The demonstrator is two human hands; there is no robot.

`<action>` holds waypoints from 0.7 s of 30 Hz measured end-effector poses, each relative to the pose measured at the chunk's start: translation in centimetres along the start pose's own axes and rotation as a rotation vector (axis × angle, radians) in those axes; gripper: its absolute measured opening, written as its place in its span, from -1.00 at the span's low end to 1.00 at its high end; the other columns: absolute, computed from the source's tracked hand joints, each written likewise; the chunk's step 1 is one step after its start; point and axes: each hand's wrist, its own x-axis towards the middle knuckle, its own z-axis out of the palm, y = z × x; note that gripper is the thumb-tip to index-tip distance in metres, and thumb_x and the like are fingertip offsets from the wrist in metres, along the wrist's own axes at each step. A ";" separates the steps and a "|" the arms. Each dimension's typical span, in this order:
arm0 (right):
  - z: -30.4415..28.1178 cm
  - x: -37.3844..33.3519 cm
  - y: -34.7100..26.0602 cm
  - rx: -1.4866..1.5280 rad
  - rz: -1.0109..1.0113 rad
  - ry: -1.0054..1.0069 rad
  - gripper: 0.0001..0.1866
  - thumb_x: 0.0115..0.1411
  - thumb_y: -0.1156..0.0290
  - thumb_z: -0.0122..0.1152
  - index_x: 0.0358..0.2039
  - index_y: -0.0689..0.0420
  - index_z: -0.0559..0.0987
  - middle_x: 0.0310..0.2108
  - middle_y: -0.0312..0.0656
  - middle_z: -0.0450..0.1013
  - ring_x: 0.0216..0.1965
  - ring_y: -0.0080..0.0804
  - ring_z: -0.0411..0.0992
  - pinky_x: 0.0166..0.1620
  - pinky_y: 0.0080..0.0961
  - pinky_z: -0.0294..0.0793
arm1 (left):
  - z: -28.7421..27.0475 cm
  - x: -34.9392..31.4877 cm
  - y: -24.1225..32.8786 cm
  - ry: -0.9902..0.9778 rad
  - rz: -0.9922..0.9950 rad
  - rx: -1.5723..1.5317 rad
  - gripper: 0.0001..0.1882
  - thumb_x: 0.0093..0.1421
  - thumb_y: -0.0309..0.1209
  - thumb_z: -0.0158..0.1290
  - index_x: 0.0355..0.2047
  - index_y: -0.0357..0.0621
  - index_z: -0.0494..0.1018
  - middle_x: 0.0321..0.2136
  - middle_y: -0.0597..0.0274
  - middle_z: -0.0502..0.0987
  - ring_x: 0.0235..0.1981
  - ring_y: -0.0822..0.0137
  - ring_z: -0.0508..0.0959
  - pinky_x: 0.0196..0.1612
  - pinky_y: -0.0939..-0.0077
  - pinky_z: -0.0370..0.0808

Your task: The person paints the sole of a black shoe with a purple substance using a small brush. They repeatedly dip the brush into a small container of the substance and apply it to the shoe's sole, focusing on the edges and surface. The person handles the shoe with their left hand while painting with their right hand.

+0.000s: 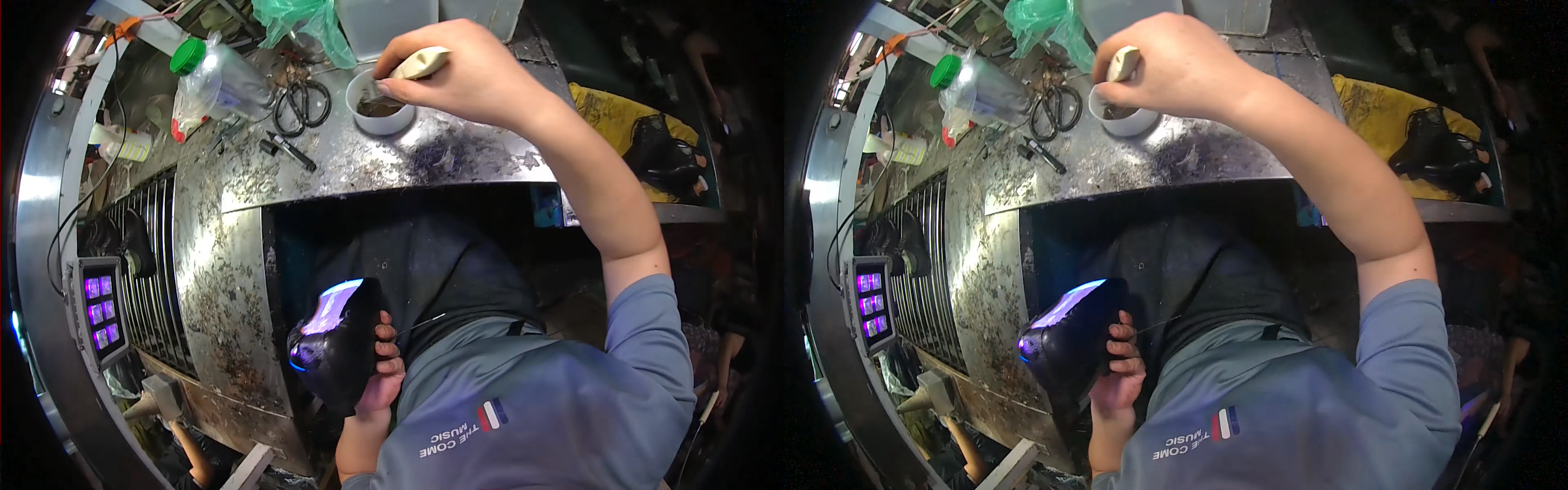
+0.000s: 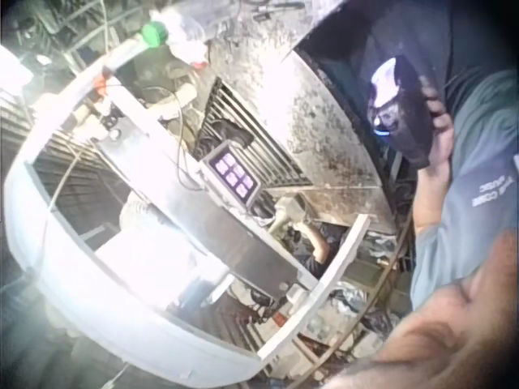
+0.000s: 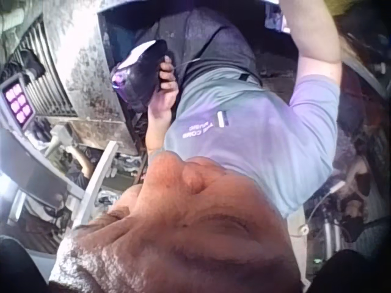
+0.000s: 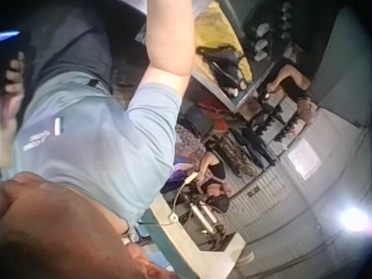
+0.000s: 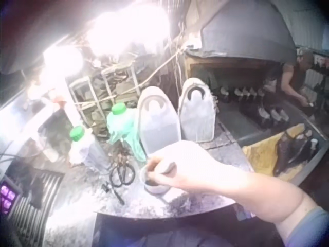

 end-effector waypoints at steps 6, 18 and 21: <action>4.1 1.5 4.8 -0.361 0.147 -0.190 -0.77 0.11 0.17 0.37 -0.26 -0.04 0.74 -0.32 -0.17 0.66 -0.22 -0.15 0.63 -0.11 -0.24 0.61 | 0.5 0.9 -1.2 0.002 -0.018 -0.054 -0.33 0.23 -0.22 0.21 0.23 -0.33 0.27 -0.10 0.11 0.58 -0.15 0.19 0.68 -0.25 0.43 0.61; 3.5 0.9 3.8 -0.283 -0.037 0.002 -0.76 0.18 0.20 0.37 -0.23 0.06 0.72 -0.31 -0.18 0.66 -0.27 -0.22 0.64 -0.17 -0.38 0.61 | 0.7 1.3 -0.8 0.003 -0.005 -0.125 -0.43 0.26 -0.31 0.15 0.20 -0.34 0.32 -0.17 0.20 0.60 -0.23 0.29 0.68 -0.32 0.50 0.59; 3.5 0.1 3.0 -0.072 0.014 0.000 -0.76 0.17 0.25 0.42 -0.23 0.12 0.72 -0.32 -0.16 0.66 -0.29 -0.34 0.65 -0.15 -0.48 0.60 | 0.7 1.3 -0.9 -0.017 -0.007 -0.105 -0.43 0.25 -0.33 0.16 0.20 -0.34 0.31 -0.17 0.21 0.59 -0.23 0.29 0.68 -0.32 0.50 0.59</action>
